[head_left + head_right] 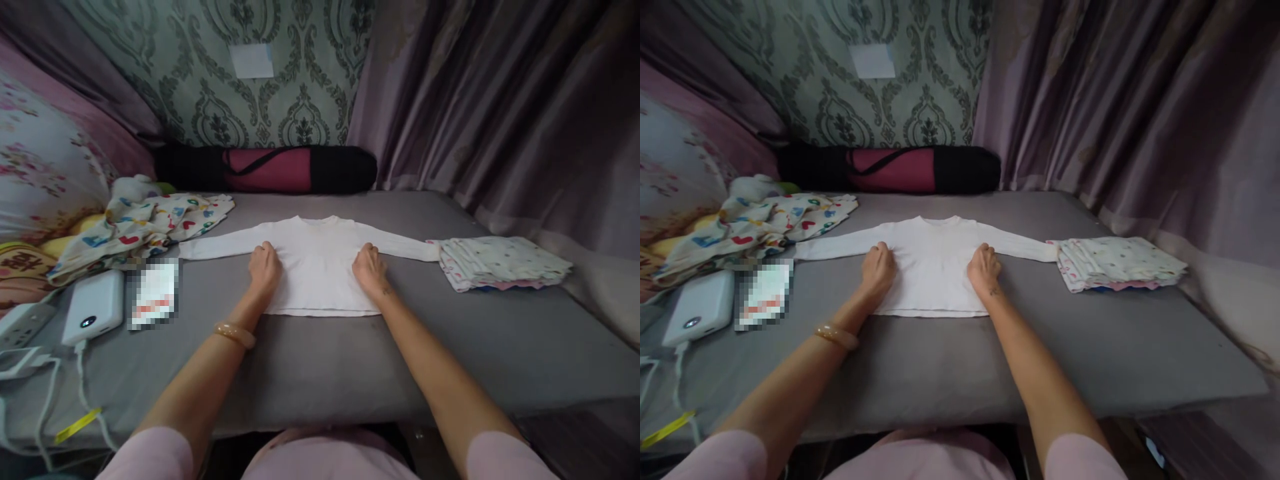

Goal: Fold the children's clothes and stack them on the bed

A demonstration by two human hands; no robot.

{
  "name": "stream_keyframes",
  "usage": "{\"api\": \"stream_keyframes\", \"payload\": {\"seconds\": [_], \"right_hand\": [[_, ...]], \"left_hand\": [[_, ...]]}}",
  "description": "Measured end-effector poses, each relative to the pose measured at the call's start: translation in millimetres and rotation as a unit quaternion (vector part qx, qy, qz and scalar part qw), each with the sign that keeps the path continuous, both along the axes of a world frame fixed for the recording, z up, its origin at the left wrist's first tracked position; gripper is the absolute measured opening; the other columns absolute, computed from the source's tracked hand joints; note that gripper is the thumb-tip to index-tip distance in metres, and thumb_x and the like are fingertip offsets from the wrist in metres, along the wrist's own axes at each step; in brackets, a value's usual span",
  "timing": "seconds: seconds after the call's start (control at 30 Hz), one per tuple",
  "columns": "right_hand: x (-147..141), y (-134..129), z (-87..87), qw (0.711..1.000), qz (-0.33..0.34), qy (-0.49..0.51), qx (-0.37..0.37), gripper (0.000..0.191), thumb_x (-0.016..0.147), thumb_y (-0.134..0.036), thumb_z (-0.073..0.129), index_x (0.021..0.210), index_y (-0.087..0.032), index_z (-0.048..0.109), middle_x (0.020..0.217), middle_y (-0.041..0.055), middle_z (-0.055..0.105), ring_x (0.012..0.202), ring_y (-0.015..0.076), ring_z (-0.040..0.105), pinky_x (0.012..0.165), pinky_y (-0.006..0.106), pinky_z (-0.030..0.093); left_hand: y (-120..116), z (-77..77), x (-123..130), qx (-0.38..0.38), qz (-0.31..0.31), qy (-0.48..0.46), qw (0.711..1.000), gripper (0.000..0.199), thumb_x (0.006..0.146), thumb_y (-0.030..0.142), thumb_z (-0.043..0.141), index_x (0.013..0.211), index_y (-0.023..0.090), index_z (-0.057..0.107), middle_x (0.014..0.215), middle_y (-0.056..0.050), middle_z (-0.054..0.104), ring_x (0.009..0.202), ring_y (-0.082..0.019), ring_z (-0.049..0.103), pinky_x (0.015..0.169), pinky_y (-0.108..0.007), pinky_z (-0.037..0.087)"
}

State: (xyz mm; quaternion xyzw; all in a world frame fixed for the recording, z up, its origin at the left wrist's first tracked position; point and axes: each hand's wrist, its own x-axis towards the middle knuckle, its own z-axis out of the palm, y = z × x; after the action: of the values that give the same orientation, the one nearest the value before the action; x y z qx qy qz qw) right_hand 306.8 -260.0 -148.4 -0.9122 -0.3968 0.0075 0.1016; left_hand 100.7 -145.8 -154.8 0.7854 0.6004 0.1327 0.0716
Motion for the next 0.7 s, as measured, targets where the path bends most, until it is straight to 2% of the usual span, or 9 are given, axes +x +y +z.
{"api": "stream_keyframes", "payload": {"seconds": [0.1,0.2,0.3,0.47,0.6,0.67,0.7], "right_hand": [[-5.6,1.3,-1.4,1.000,0.005,-0.021,-0.010,0.038,0.090,-0.003,0.026,0.120,-0.008,0.048,0.113,0.0248,0.058,0.097,0.0264,0.064,0.079,0.035,0.049],[-4.0,0.3,-2.7,0.999,0.023,-0.019,-0.028,0.037,0.091,-0.004,0.025,0.120,-0.010,0.046,0.109,0.0226,0.060,0.092,0.0255,0.066,0.078,0.036,0.049],[0.1,-3.8,-5.9,0.998,0.050,-0.029,-0.031,0.032,0.095,-0.010,0.024,0.119,-0.012,0.046,0.107,0.0210,0.061,0.093,0.0261,0.066,0.078,0.036,0.048],[11.4,-13.7,-10.1,0.997,0.069,-0.039,-0.022,0.030,0.100,-0.028,0.027,0.113,-0.015,0.050,0.104,0.0169,0.065,0.092,0.0270,0.066,0.077,0.036,0.046],[24.2,-19.7,2.5,0.993,0.104,0.022,-0.054,0.027,0.097,-0.031,0.037,0.115,-0.017,0.051,0.107,0.0148,0.065,0.097,0.0270,0.064,0.077,0.034,0.045],[24.9,-19.6,11.5,0.991,0.115,0.012,-0.064,0.028,0.096,-0.029,0.038,0.114,-0.015,0.054,0.110,0.0171,0.064,0.101,0.0290,0.062,0.081,0.036,0.045],[23.0,-18.1,14.8,0.991,0.122,-0.007,-0.059,0.030,0.096,-0.028,0.036,0.114,-0.014,0.055,0.112,0.0188,0.062,0.104,0.0297,0.060,0.084,0.037,0.044]], "left_hand": [[-4.3,0.4,1.7,-0.006,-0.022,0.037,0.999,0.041,0.087,0.005,0.024,0.119,0.004,0.049,0.108,-0.028,0.060,0.099,-0.036,0.062,0.077,-0.044,0.048],[-0.7,-0.2,-1.2,-0.030,-0.044,0.063,0.997,0.038,0.091,0.010,0.024,0.122,0.006,0.047,0.107,-0.026,0.061,0.095,-0.034,0.065,0.078,-0.042,0.047],[3.4,-1.7,-6.6,-0.044,-0.059,0.073,0.995,0.037,0.095,0.021,0.025,0.123,0.009,0.046,0.106,-0.025,0.063,0.096,-0.033,0.065,0.081,-0.042,0.046],[5.4,-3.8,-15.9,-0.040,-0.070,0.073,0.994,0.045,0.098,0.035,0.018,0.118,0.008,0.048,0.101,-0.024,0.065,0.089,-0.035,0.066,0.074,-0.044,0.047],[18.2,0.5,-28.5,-0.083,-0.096,0.047,0.991,0.041,0.096,0.042,0.031,0.118,0.012,0.046,0.106,-0.020,0.065,0.095,-0.030,0.065,0.074,-0.037,0.047],[25.4,6.8,-33.3,-0.104,-0.094,0.027,0.990,0.044,0.091,0.046,0.043,0.119,0.012,0.046,0.105,-0.018,0.066,0.096,-0.028,0.064,0.074,-0.034,0.047],[27.4,10.1,-33.4,-0.091,-0.085,0.016,0.992,0.045,0.090,0.045,0.046,0.120,0.011,0.046,0.106,-0.018,0.065,0.097,-0.028,0.064,0.074,-0.034,0.048]]}}
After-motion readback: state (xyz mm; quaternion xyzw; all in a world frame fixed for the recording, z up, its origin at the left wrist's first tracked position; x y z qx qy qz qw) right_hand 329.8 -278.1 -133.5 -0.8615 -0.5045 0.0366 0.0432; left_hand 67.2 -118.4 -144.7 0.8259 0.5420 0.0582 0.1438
